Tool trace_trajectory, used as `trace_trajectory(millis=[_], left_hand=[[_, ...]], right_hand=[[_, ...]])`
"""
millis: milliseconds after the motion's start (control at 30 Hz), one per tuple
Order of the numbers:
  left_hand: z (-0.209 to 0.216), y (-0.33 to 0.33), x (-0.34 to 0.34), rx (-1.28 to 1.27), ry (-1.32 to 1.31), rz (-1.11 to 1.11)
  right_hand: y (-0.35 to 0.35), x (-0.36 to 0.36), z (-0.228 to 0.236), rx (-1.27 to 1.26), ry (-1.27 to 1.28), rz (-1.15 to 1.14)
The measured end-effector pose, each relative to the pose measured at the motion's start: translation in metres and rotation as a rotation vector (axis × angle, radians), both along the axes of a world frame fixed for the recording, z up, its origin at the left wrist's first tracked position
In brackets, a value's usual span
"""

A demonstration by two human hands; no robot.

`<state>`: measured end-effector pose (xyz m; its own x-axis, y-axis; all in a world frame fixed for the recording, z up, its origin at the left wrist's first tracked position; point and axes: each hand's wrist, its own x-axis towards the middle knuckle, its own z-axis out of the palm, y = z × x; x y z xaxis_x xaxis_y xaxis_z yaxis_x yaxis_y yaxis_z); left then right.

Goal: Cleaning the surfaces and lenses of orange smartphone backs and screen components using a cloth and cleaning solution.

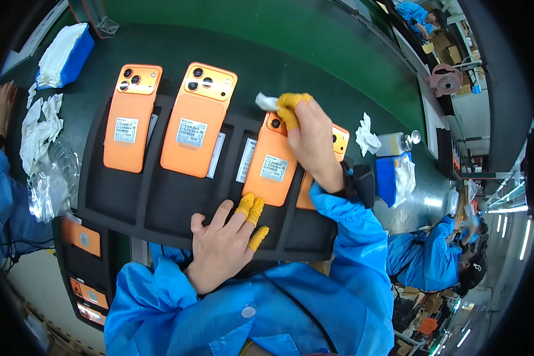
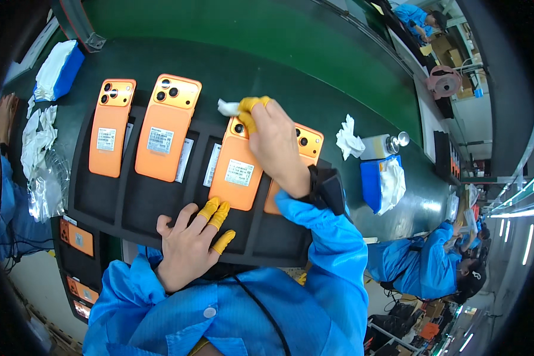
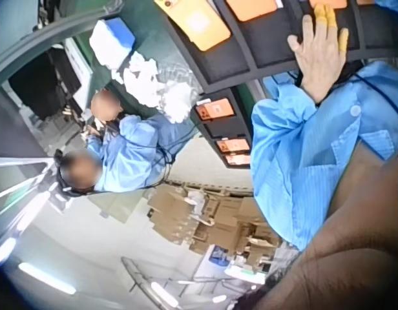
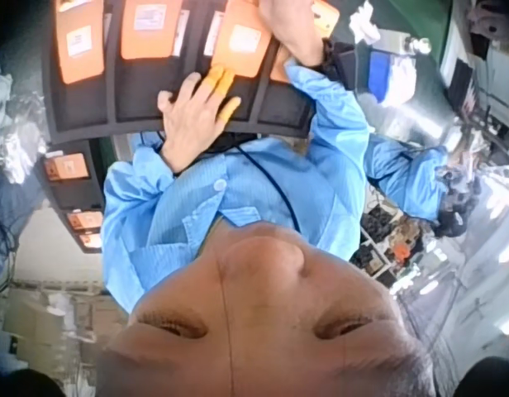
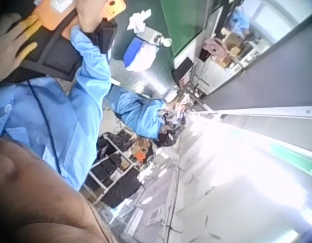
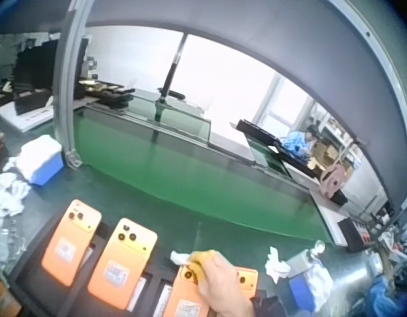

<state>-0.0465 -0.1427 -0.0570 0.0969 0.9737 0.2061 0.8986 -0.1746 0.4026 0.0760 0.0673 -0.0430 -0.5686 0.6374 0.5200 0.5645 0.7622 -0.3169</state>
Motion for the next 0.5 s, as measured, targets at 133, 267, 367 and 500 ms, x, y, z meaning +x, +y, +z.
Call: trace_trajectory(millis=[133,267,367,500], left_hand=[[0.004,0.002,-0.002,-0.033,-0.028,-0.036],[-0.001,0.001,0.001,0.065,0.001,0.017],[-0.001,0.0,0.0,0.084,0.04,0.023],[-0.003,-0.005,0.001,0.103,0.092,0.094]], right_hand=[[-0.021,0.019,-0.007,-0.052,-0.112,0.057],[-0.008,0.024,0.009,-0.126,0.048,-0.115],[-0.006,0.016,0.012,-0.191,0.051,-0.134],[0.0,0.006,0.014,-0.269,0.089,-0.052]])
